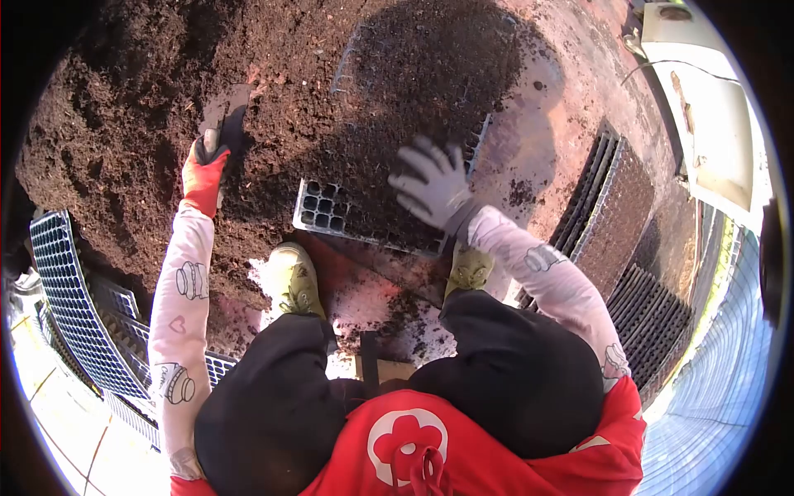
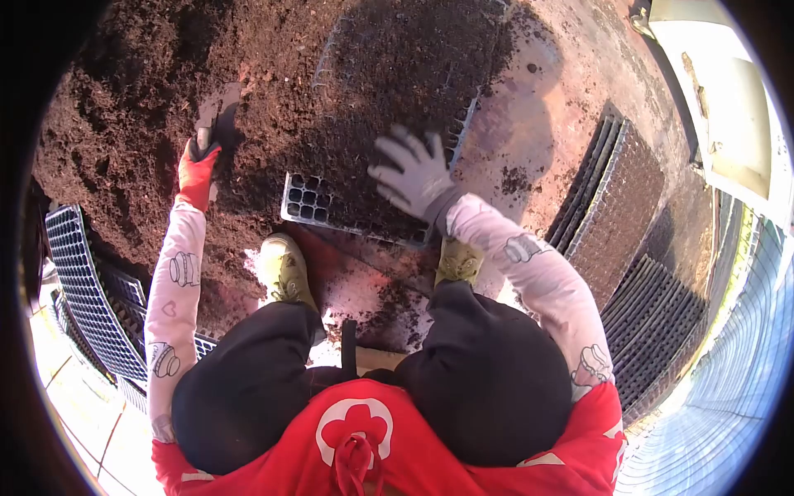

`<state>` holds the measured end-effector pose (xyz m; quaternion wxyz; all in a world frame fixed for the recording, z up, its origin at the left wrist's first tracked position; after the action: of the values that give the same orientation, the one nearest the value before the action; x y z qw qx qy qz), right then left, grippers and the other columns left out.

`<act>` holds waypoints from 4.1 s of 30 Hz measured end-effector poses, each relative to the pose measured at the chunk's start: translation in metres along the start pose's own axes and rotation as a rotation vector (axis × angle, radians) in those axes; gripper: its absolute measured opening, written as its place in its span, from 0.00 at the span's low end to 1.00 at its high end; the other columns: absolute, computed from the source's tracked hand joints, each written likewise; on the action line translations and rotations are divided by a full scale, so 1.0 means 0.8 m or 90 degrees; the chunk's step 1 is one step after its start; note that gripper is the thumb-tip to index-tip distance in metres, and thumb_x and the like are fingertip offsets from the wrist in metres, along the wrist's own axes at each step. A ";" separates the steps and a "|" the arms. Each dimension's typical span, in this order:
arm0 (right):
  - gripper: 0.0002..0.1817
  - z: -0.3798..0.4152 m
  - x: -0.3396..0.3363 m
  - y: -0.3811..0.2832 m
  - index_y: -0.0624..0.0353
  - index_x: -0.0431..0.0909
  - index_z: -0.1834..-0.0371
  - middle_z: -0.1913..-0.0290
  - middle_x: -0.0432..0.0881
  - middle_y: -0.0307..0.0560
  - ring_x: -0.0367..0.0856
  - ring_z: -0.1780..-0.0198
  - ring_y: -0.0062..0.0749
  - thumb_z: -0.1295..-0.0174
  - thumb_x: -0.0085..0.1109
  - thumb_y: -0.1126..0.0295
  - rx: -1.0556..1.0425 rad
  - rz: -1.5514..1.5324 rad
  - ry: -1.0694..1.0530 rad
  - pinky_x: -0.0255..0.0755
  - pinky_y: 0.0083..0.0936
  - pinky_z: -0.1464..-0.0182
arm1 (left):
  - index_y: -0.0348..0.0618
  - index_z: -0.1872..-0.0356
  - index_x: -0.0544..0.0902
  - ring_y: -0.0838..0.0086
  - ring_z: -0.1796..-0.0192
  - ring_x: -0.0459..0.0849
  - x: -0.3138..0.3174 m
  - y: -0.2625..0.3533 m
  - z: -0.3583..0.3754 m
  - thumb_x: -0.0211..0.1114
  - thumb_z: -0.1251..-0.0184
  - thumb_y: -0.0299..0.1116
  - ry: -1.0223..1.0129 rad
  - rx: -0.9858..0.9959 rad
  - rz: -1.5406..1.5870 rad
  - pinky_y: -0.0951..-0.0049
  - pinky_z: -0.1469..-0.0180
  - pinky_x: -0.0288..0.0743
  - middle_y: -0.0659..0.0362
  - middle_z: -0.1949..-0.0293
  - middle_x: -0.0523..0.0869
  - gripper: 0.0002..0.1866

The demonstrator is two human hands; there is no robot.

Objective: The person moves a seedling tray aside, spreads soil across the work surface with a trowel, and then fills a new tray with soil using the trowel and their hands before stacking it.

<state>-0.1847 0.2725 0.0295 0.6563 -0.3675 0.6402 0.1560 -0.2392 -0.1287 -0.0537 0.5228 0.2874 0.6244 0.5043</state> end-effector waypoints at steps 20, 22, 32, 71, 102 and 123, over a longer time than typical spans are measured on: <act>0.24 0.022 0.032 -0.087 0.44 0.68 0.46 0.41 0.64 0.46 0.57 0.36 0.44 0.49 0.55 0.58 -0.033 -0.147 -0.026 0.50 0.52 0.39 | 0.42 0.59 0.75 0.82 0.63 0.74 -0.002 0.002 0.000 0.71 0.55 0.26 -0.016 -0.045 -0.109 0.81 0.58 0.68 0.65 0.64 0.79 0.20; 0.24 -0.003 0.043 -0.102 0.44 0.68 0.46 0.40 0.63 0.46 0.56 0.36 0.43 0.48 0.55 0.57 -0.113 -0.143 -0.036 0.50 0.52 0.39 | 0.41 0.59 0.75 0.81 0.63 0.74 -0.002 -0.003 -0.003 0.72 0.56 0.26 -0.032 -0.050 -0.088 0.81 0.58 0.69 0.64 0.64 0.79 0.20; 0.29 -0.169 0.055 -0.095 0.44 0.64 0.43 0.36 0.57 0.46 0.50 0.33 0.41 0.46 0.49 0.45 -0.266 -0.078 0.036 0.44 0.55 0.38 | 0.42 0.59 0.75 0.84 0.65 0.74 0.003 0.002 0.002 0.70 0.53 0.27 -0.002 -0.028 -0.054 0.82 0.62 0.69 0.66 0.66 0.79 0.18; 0.26 -0.146 -0.043 0.146 0.42 0.64 0.42 0.38 0.60 0.48 0.52 0.34 0.46 0.43 0.43 0.46 0.116 0.238 0.198 0.44 0.55 0.39 | 0.40 0.57 0.74 0.82 0.63 0.74 0.001 0.005 0.005 0.70 0.53 0.24 -0.004 -0.109 -0.033 0.81 0.58 0.69 0.63 0.64 0.79 0.20; 0.20 0.136 0.073 0.126 0.62 0.64 0.44 0.69 0.73 0.35 0.66 0.75 0.17 0.36 0.43 0.63 0.654 -1.397 0.303 0.63 0.16 0.74 | 0.49 0.49 0.68 0.67 0.65 0.78 0.324 0.238 0.128 0.66 0.58 0.39 -0.949 0.826 -0.611 0.70 0.64 0.71 0.59 0.69 0.76 0.30; 0.17 0.141 0.046 0.125 0.59 0.73 0.53 0.74 0.72 0.31 0.63 0.78 0.13 0.38 0.47 0.59 0.833 -1.060 0.071 0.59 0.13 0.77 | 0.49 0.51 0.71 0.56 0.54 0.78 0.486 0.315 -0.204 0.63 0.51 0.46 -0.318 0.337 -0.664 0.62 0.52 0.70 0.48 0.59 0.80 0.25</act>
<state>-0.1654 0.4078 -0.0437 0.5962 -0.2720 0.1753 -0.7347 -0.5474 0.2446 0.0307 0.7410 0.1739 0.6448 -0.0707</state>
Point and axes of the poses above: each hand's wrist, its own z-axis away from the middle knuckle, its own x-axis out of the palm, y = z × x, the point moved 6 cm from there along -z, towards the middle knuckle
